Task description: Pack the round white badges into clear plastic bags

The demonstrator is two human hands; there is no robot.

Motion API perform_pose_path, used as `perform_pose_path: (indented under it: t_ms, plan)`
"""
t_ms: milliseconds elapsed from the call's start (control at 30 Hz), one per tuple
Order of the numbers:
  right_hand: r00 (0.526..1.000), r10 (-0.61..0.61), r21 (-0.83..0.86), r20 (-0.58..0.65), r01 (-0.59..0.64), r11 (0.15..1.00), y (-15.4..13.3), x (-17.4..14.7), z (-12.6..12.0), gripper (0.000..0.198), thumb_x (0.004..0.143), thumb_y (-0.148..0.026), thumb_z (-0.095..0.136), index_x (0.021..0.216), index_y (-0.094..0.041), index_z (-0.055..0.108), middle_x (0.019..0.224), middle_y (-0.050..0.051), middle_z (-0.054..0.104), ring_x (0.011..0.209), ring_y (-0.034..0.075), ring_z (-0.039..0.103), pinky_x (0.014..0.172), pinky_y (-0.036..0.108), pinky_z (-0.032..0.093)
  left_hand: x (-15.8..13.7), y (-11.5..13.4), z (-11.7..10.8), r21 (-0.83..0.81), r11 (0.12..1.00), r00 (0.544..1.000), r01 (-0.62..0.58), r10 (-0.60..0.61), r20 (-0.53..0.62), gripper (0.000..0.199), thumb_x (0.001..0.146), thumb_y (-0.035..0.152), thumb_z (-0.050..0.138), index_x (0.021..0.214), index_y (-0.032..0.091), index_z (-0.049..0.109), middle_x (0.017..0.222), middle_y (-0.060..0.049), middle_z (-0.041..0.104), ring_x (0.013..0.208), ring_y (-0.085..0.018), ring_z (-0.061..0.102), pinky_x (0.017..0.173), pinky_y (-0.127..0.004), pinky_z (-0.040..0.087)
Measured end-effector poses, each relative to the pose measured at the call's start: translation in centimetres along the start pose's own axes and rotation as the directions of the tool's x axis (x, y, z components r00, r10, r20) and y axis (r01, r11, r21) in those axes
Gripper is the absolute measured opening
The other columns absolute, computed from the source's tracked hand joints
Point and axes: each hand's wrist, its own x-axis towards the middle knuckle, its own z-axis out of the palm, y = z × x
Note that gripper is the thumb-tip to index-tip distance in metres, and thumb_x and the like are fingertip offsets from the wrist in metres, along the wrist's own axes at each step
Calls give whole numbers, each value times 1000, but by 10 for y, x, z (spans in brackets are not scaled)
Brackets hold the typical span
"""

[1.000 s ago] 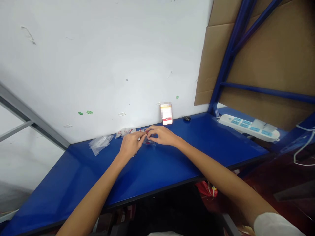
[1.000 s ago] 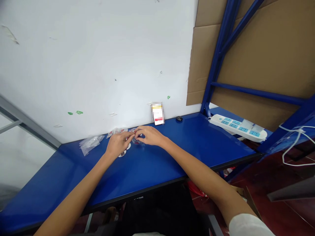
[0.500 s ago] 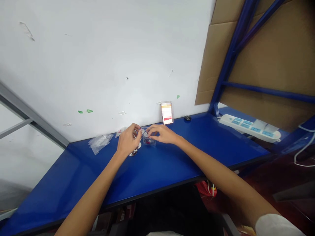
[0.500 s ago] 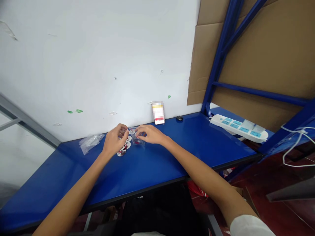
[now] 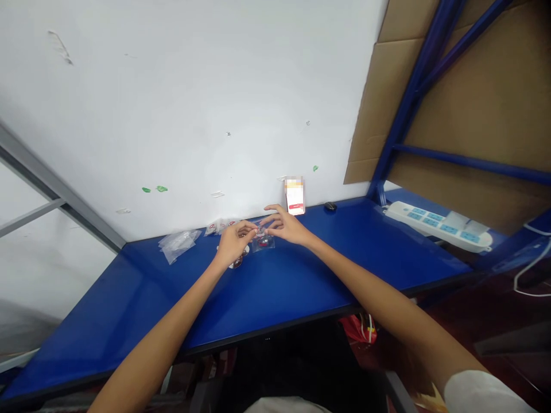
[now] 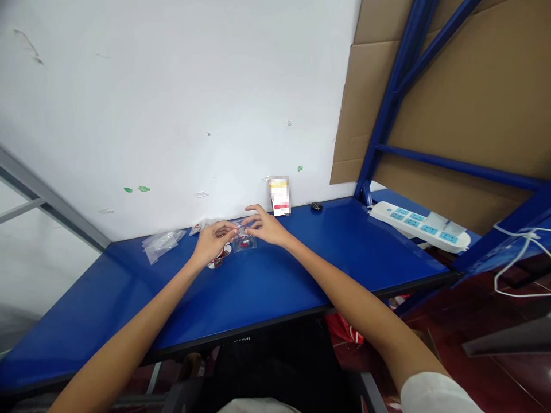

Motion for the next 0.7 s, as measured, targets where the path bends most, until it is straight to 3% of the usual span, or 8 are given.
perform_pose_path:
  t_ms: [133,233,400,533,700]
  plan:
    - [995,100,68,-26,-98,993,9,5,0,32,86,-33,80,112,-16,74,98,10,81,85,22,77,72,31,64,0,-5,-4,-33,998,998,56,-57,-17,25,94,45,74,101,20,76,89,-6,80,85,-25,79,74,-34,63]
    - [993,82,78,-86,-76,994,12,6,0,25,84,-37,80,97,-15,79,88,8,80,77,21,75,66,29,63,-2,-9,-3,-39,999,998,9,-11,-57,26,95,45,73,103,21,77,93,-6,80,86,-24,79,74,-33,63]
    - [989,51,201,-136,-23,979,8,6,3,32,82,-42,84,105,-18,81,88,6,79,68,18,71,61,29,61,-4,-3,-3,-70,994,989,-86,77,-123,27,98,43,71,113,23,80,105,-6,81,81,-21,75,69,-31,60]
    - [988,3,253,-156,37,967,2,5,1,28,85,-40,82,104,-20,82,98,6,80,80,20,71,65,28,61,-5,7,-9,-77,990,987,-115,106,-117,23,98,33,66,104,21,84,104,-5,81,69,-16,70,68,-30,58]
    - [997,12,248,-79,8,969,0,4,-2,30,91,-43,74,106,-19,82,107,7,79,78,18,71,71,30,61,-6,8,-9,-85,993,993,-83,75,-90,27,98,37,65,109,20,84,103,-7,82,90,-24,77,78,-34,62]
